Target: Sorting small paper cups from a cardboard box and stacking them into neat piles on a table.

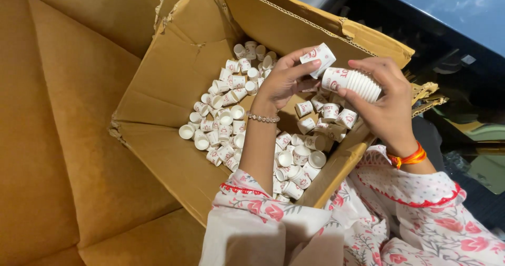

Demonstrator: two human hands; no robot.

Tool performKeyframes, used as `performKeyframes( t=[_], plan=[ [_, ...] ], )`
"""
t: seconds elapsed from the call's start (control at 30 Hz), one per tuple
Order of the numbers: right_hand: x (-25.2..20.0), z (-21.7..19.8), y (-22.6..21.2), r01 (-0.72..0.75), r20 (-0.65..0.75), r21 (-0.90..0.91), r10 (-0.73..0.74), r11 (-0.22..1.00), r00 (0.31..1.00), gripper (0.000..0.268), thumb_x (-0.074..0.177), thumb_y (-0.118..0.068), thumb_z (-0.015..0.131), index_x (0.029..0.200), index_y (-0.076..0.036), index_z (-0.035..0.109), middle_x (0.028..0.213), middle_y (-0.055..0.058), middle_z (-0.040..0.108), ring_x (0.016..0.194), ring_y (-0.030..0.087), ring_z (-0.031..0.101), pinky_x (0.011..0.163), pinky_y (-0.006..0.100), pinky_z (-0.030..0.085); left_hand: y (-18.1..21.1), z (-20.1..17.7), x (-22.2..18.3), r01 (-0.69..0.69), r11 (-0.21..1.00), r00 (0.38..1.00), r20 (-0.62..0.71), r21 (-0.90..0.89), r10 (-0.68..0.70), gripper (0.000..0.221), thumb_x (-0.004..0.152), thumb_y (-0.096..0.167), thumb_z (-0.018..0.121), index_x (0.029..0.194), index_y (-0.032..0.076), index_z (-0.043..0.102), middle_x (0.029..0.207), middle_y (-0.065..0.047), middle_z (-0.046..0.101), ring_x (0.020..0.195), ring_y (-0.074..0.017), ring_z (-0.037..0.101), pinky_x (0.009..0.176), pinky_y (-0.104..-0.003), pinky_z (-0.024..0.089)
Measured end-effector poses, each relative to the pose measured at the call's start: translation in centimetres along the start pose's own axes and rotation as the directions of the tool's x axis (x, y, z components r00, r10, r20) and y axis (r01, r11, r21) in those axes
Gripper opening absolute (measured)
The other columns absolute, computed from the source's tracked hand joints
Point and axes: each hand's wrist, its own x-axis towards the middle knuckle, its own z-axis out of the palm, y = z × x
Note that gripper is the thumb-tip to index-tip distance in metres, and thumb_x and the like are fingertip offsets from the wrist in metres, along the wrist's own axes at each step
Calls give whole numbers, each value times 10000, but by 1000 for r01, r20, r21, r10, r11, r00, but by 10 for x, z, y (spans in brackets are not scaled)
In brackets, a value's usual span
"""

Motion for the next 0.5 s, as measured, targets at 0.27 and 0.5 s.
performKeyframes(
  t=[0.27,0.5],
  plan=[
    [-5,2,2,-74,-130,216,104,974,986,502,985,-118,823,1371,5,526,1223,118,633,1172,183,631,1080,326,521,16,25,-27,-245,203,942,184,948,281,745,728,265,970,1359,96,611,1207,-124,720,1073,-240,712,892,-350,580],
    [4,0,2,-149,127,111,135,983,983,510,839,-150,852,1251,-3,590,1124,103,673,1027,176,679,888,315,547,19,65,-37,-248,115,955,223,962,193,1060,666,193,897,1571,206,347,962,-124,702,940,-294,707,878,-395,564]
  ],
)
